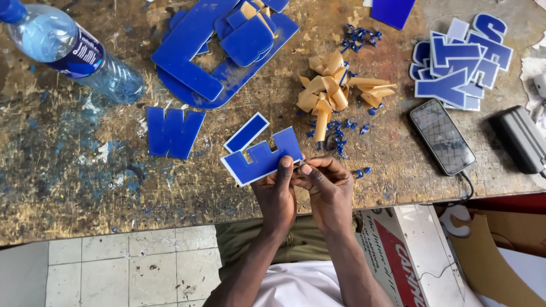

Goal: Peeling the white protective film from blue acrylic letters on a workbench.

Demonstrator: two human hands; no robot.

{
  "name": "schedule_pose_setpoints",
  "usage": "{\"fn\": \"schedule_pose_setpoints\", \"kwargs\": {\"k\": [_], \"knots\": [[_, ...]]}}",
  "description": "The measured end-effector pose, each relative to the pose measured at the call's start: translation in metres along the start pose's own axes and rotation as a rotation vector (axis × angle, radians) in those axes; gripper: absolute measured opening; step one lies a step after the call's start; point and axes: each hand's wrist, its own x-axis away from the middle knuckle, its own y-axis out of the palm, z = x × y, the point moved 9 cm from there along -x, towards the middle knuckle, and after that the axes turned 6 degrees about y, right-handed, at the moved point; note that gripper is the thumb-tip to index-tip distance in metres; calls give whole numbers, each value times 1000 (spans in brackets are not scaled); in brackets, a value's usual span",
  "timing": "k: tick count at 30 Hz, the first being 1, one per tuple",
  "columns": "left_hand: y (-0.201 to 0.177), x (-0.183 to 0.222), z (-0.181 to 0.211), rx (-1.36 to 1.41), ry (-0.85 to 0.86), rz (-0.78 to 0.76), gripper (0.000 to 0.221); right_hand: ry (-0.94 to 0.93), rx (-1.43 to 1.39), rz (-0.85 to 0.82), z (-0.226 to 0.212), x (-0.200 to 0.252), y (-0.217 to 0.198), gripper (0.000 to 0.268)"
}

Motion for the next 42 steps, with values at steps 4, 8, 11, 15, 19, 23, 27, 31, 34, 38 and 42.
{"fn": "schedule_pose_setpoints", "kwargs": {"k": [4,8,11,15,19,23,27,31,34,38,42], "knots": [[5,3,-1,25,-27,-10,33,-11,0,11,1,-1,-2,8],[5,1,7,13,-18,-14,32,-15,-27,40,9,-1,-4,10],[12,0,23,13,-6,-12,29,-11,-27,56,14,0,-5,10],[15,-7,39,6,57,-8,34,-8,-45,33,13,-1,4,10],[16,-14,45,14,80,-23,35,-6,-42,29,9,-2,11,10],[12,-3,29,15,81,-52,41,-17,-48,31,7,5,4,13],[-2,0,-2,16,90,-66,43,-65,-43,37,-2,2,0,13],[9,3,-2,-3,116,-57,47,-87,-16,33,-4,0,-6,13],[21,3,11,-70,105,-80,44,-97,11,34,-5,-2,-10,14],[23,-6,23,-139,118,-130,39,-96,71,-22,-11,-6,-2,19],[9,-17,22,-154,113,-214,32,-149,183,-64,-25,1,26,31]]}}
